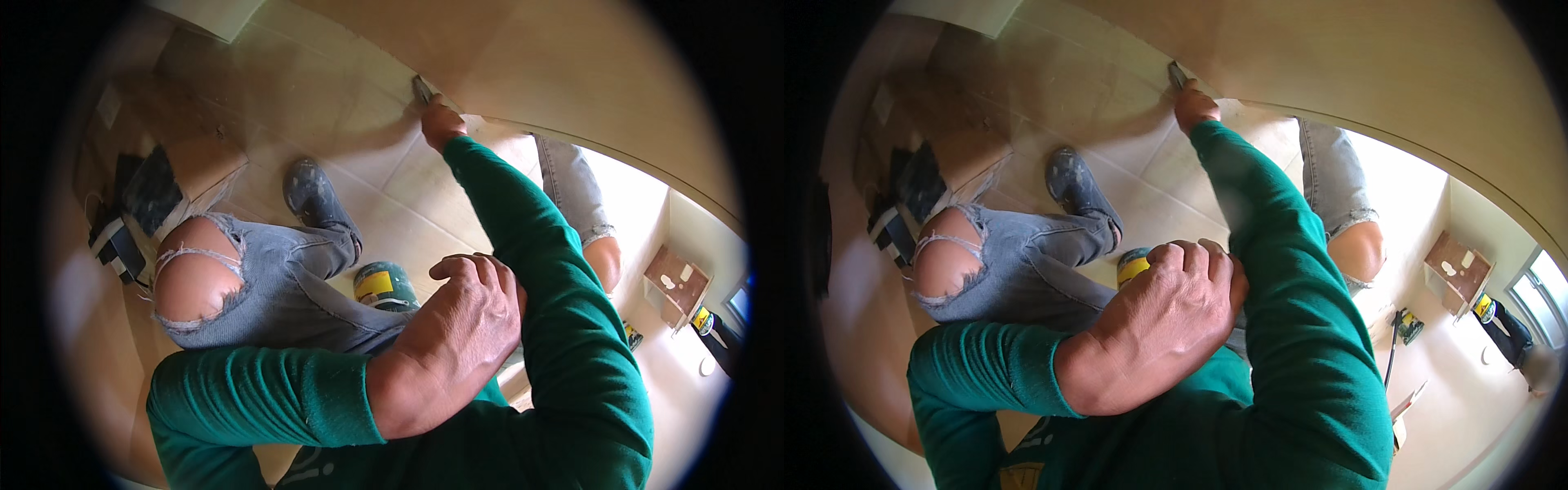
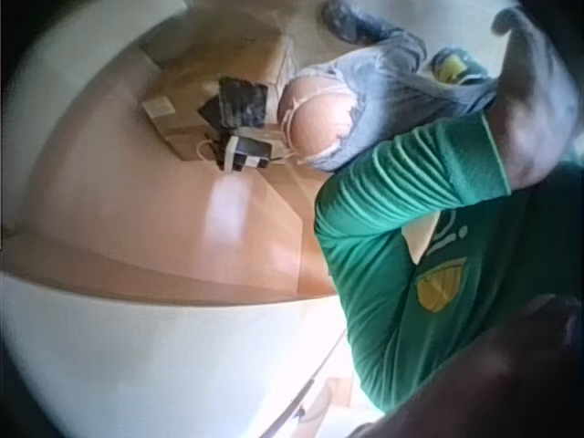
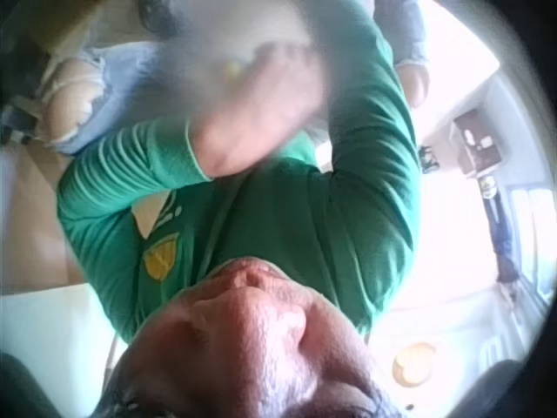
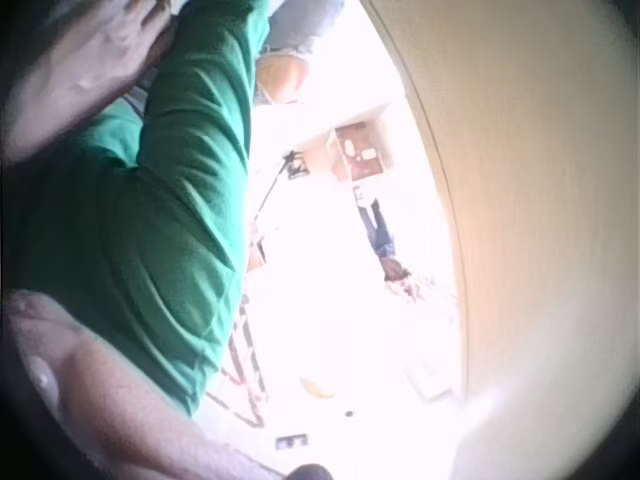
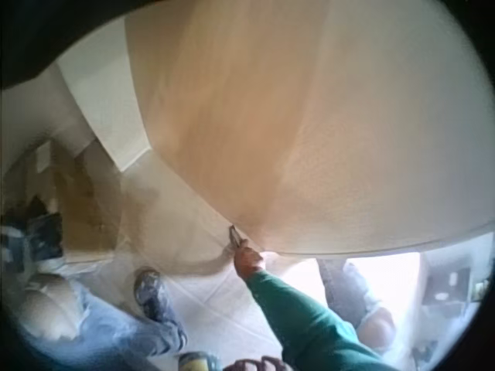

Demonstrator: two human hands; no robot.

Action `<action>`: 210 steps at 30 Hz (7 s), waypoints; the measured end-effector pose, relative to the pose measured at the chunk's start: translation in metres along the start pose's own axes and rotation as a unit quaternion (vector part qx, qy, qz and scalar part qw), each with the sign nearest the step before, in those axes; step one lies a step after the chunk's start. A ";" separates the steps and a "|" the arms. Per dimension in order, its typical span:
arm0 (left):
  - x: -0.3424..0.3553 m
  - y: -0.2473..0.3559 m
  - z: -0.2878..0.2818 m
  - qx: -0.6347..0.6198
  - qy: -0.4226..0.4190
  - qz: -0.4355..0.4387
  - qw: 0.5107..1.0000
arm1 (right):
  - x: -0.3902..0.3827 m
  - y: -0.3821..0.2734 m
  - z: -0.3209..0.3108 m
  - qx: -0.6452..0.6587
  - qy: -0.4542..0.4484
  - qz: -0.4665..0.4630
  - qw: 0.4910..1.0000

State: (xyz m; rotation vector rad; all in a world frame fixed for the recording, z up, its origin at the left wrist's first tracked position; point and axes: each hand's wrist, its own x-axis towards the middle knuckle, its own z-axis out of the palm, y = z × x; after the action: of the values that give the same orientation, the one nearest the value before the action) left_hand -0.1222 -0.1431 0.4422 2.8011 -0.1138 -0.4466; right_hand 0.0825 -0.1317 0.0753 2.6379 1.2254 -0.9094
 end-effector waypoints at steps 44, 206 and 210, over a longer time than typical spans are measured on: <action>-0.004 -0.002 0.006 -0.006 0.074 -0.022 0.997 | -0.049 0.044 -0.007 0.000 -0.064 0.064 0.996; -0.020 -0.035 -0.064 -0.063 0.269 0.017 0.961 | 0.019 -0.006 -0.041 -0.167 0.071 -0.112 0.977; -0.020 -0.028 -0.068 -0.062 0.256 0.019 0.965 | 0.015 -0.040 -0.072 -0.119 0.037 -0.157 0.980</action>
State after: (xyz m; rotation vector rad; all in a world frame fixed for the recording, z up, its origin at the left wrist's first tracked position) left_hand -0.1191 -0.0945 0.5015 2.6849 -0.0224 0.2758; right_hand 0.0953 -0.0716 0.1327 2.3514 1.6871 -0.6553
